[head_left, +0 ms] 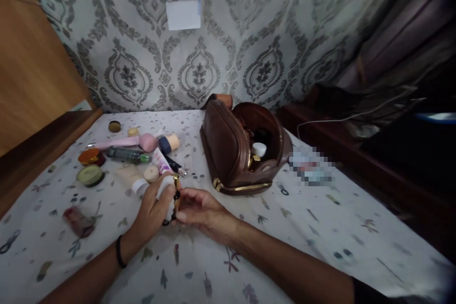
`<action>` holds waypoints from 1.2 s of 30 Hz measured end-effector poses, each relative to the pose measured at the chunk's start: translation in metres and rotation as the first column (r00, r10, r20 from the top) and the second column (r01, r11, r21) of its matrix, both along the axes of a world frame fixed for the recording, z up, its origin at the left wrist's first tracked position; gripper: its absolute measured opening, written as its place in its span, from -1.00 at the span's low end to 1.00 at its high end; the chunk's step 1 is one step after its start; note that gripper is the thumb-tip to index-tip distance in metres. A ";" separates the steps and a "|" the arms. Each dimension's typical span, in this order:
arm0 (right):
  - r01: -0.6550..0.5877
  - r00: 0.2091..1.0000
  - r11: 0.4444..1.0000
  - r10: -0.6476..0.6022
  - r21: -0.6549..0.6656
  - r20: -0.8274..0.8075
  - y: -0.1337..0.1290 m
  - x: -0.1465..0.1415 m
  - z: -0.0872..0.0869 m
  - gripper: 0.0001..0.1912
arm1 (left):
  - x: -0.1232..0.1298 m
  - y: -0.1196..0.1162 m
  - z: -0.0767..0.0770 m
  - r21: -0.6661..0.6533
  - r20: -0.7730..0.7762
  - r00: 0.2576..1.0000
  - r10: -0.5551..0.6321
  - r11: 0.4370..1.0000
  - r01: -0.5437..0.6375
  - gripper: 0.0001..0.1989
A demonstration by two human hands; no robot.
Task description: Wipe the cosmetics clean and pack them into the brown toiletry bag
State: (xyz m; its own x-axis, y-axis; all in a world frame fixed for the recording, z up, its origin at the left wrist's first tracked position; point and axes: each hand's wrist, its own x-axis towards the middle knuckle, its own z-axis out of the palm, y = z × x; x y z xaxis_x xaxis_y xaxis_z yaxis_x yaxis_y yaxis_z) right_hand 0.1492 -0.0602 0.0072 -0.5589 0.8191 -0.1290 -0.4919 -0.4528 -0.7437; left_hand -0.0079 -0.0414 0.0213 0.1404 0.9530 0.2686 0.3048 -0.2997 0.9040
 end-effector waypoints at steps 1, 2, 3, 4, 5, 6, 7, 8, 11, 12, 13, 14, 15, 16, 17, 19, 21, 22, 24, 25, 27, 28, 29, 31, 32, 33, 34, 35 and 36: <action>0.009 1.000 1.000 -0.009 0.000 0.004 0.000 -0.001 0.000 -0.46 | 0.000 0.000 0.000 0.010 -0.008 1.000 0.006 1.000 -0.006 -0.51; 0.018 1.000 1.000 -0.018 0.000 0.006 0.000 -0.001 0.000 -0.45 | 0.001 -0.001 0.001 0.021 -0.014 1.000 0.006 1.000 -0.006 -0.48; 0.026 1.000 1.000 -0.026 0.002 0.007 0.000 -0.002 0.000 -0.44 | 0.002 -0.001 0.003 0.029 -0.018 1.000 0.009 1.000 -0.009 -0.46; 0.030 1.000 1.000 -0.030 0.002 0.006 0.000 -0.002 0.000 -0.43 | 0.003 -0.002 0.004 0.026 -0.020 1.000 0.013 1.000 -0.013 -0.43; 0.033 0.999 0.999 -0.033 0.000 0.008 0.000 -0.002 0.000 -0.43 | 0.003 -0.003 0.005 0.017 -0.021 1.000 0.023 1.000 -0.023 -0.42; 0.035 0.999 0.999 -0.035 -0.001 0.012 0.000 -0.002 0.000 -0.43 | 0.004 -0.003 0.006 0.006 -0.022 0.999 0.039 0.999 -0.039 -0.41; 0.035 0.999 0.999 -0.035 -0.002 0.018 0.000 -0.002 0.000 -0.43 | 0.004 -0.004 0.006 -0.003 -0.024 0.998 0.057 0.998 -0.057 -0.41; 0.036 0.999 0.999 -0.036 -0.002 0.025 0.000 -0.002 0.000 -0.43 | 0.004 -0.004 0.006 -0.011 -0.026 0.997 0.069 0.998 -0.070 -0.41; 0.049 0.998 0.999 -0.049 0.001 0.034 0.001 -0.001 -0.001 -0.46 | 0.003 -0.005 0.003 -0.041 -0.014 0.998 0.062 0.997 -0.063 -0.44; 0.057 0.998 0.998 -0.057 -0.001 0.030 0.002 -0.001 -0.001 -0.47 | 0.002 -0.005 0.001 -0.049 -0.005 0.999 0.041 0.998 -0.041 -0.46; 0.072 0.997 0.997 -0.072 -0.010 0.020 0.002 -0.001 -0.002 -0.48 | 0.001 -0.004 0.000 -0.052 0.005 1.000 0.020 0.998 -0.019 -0.48; 0.093 0.996 0.995 -0.093 -0.023 0.003 0.003 0.000 -0.002 -0.49 | 0.001 -0.004 -0.001 -0.052 0.016 1.000 -0.001 0.999 0.001 -0.52; 0.119 0.993 0.992 -0.119 -0.040 -0.018 0.003 0.000 -0.002 -0.50 | 0.001 -0.004 -0.002 -0.052 0.023 0.999 -0.026 0.998 0.027 -0.55; 0.143 0.989 0.988 -0.145 -0.057 -0.041 0.003 0.001 -0.002 -0.52 | 0.000 -0.004 -0.003 -0.053 0.026 0.998 -0.053 0.997 0.055 -0.56; 0.162 0.984 0.984 -0.166 -0.072 -0.064 0.004 0.001 -0.002 -0.53 | 0.001 -0.003 -0.003 -0.059 0.026 0.996 -0.081 0.995 0.082 -0.54; 0.177 0.978 0.981 -0.185 -0.082 -0.101 0.004 0.002 -0.002 -0.57 | 0.001 -0.002 -0.001 -0.068 0.008 0.992 -0.128 0.989 0.128 -0.55; 0.160 0.981 0.985 -0.166 -0.061 -0.099 0.005 0.003 -0.002 -0.59 | 0.001 -0.002 0.000 -0.051 -0.038 0.988 -0.147 0.988 0.145 -0.64; 0.157 0.984 0.987 -0.160 -0.045 -0.077 0.005 0.003 -0.002 -0.58 | 0.001 -0.001 0.000 -0.030 -0.062 0.989 -0.137 0.990 0.135 -0.68; 0.170 0.985 0.985 -0.170 0.004 0.008 0.005 0.003 -0.002 -0.51 | 0.001 -0.002 0.000 0.013 -0.103 0.989 -0.106 0.994 0.108 -0.71; 0.188 0.980 0.982 -0.189 0.034 0.060 0.005 0.003 -0.003 -0.48 | 0.001 -0.002 0.000 0.030 -0.116 0.989 -0.090 0.995 0.094 -0.72; 0.231 0.957 0.967 -0.245 0.104 0.154 0.005 0.004 -0.003 -0.42 | 0.001 -0.002 0.000 0.052 -0.130 0.990 -0.062 0.996 0.069 -0.71; 0.251 0.942 0.958 -0.275 0.140 0.194 0.005 0.004 -0.003 -0.41 | 0.001 -0.003 0.000 0.060 -0.134 0.990 -0.048 0.997 0.056 -0.72; 0.272 0.924 0.946 -0.307 0.175 0.226 0.005 0.004 -0.003 -0.41 | 0.001 -0.003 0.000 0.068 -0.138 0.990 -0.033 0.997 0.043 -0.72; 0.326 0.889 0.915 -0.382 0.238 0.252 0.005 0.005 -0.004 -0.42 | 0.002 -0.003 0.002 0.091 -0.158 0.987 -0.012 0.995 0.027 -0.77; 0.350 0.877 0.899 -0.413 0.263 0.245 0.005 0.005 -0.004 -0.44 | 0.002 -0.003 0.003 0.102 -0.174 0.985 -0.019 0.994 0.037 -0.78; 0.371 0.871 0.884 -0.437 0.285 0.224 0.005 0.006 -0.004 -0.45 | 0.002 -0.003 0.004 0.108 -0.194 0.980 -0.044 0.992 0.066 -0.79; 0.382 0.871 0.873 -0.450 0.302 0.199 0.005 0.006 -0.004 -0.47 | 0.002 -0.003 0.005 0.109 -0.211 0.974 -0.081 0.988 0.106 -0.80; 0.388 0.873 0.865 -0.456 0.317 0.175 0.004 0.007 -0.003 -0.48 | 0.001 -0.003 0.006 0.106 -0.223 0.967 -0.122 0.983 0.148 -0.80; 0.383 0.878 0.862 -0.452 0.332 0.160 0.003 0.007 -0.002 -0.49 | 0.001 -0.003 0.006 0.098 -0.228 0.960 -0.160 0.978 0.186 -0.80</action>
